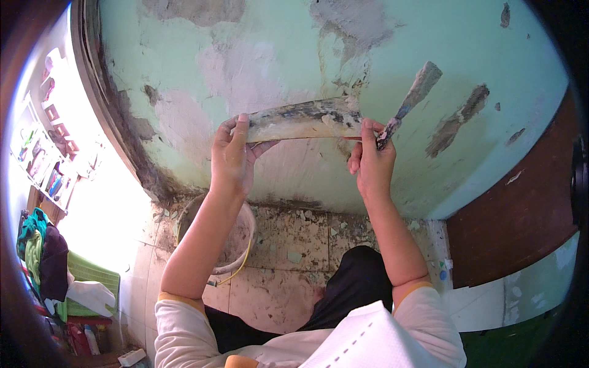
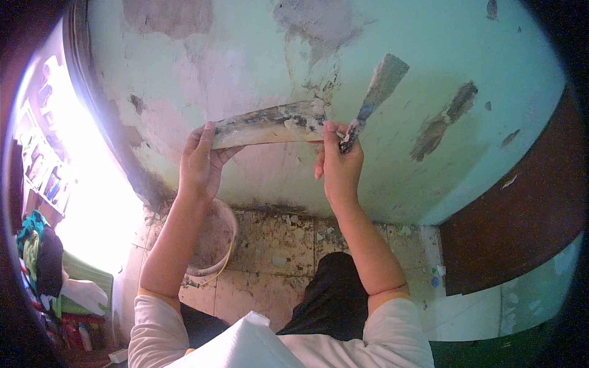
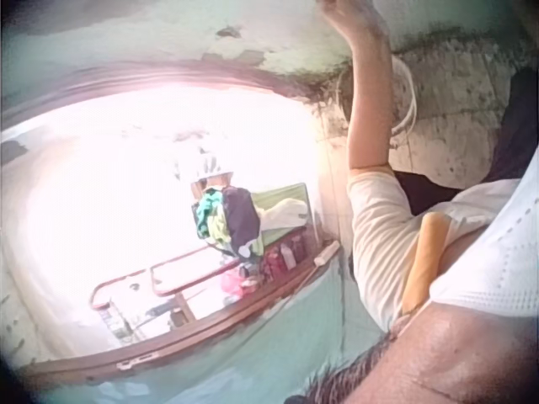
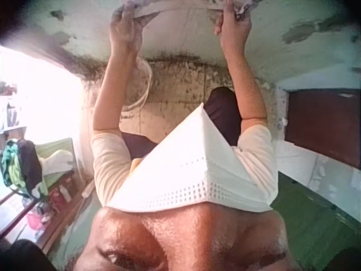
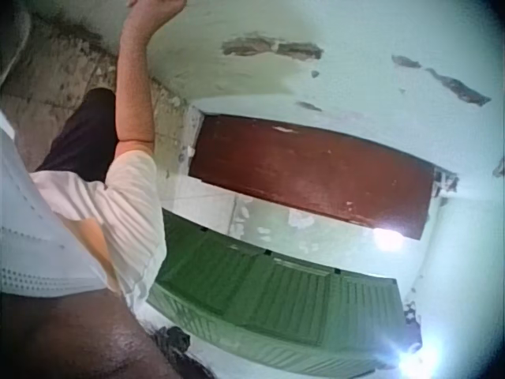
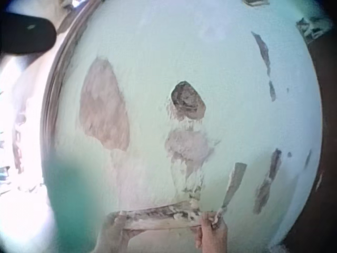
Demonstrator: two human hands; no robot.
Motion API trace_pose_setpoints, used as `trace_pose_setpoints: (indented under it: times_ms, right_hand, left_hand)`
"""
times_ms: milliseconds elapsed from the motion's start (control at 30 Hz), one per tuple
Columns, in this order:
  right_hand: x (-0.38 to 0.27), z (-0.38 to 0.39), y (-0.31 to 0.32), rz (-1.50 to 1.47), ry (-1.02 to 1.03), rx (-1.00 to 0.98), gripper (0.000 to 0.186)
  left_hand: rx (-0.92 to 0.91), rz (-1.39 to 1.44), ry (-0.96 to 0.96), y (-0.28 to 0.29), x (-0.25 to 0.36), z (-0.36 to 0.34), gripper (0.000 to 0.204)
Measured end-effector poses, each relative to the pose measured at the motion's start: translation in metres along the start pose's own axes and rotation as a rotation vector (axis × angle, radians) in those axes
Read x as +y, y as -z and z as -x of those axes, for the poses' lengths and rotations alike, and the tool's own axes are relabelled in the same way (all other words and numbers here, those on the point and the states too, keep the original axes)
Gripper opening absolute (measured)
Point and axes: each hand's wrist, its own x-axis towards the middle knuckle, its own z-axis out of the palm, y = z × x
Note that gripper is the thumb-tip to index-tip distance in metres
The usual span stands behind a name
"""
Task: The person applies plaster to damaged sections of a wall using a putty knife and a larger flat tool, picking up material from a bucket on the floor and spreading it across the surface.
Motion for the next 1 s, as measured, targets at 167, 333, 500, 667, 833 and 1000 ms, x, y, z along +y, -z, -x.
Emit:
trace_pose_setpoints:
  times_ms: [167, 333, 500, 667, 833, 1000]
  right_hand:
    - [-0.017, -0.007, 0.005, 0.023, 0.044, 0.015, 0.028]
    - [-0.042, -0.039, -0.001, 0.064, 0.207, 0.043, 0.026]
    - [-0.073, -0.085, -0.019, 0.077, 0.37, 0.053, 0.026]
    - [-0.094, -0.122, -0.036, -0.004, 0.421, 0.07, 0.021]
    - [-0.09, -0.127, -0.037, -0.063, 0.394, 0.081, 0.018]
    - [-0.09, -0.121, -0.031, -0.093, 0.373, 0.129, 0.017]
  left_hand:
    - [-0.126, -0.106, -0.083, -0.019, 0.01, -0.02, 0.045]
    - [-0.131, -0.466, -0.216, -0.056, 0.046, -0.052, 0.041]
    - [-0.112, -0.852, -0.514, -0.095, 0.078, -0.094, 0.04]
    - [-0.135, -0.732, -0.527, -0.127, 0.09, -0.136, 0.028]
    - [-0.254, -0.636, -0.639, -0.138, 0.094, -0.158, 0.038]
    - [-0.152, -0.746, -0.677, -0.173, 0.096, -0.164, 0.034]
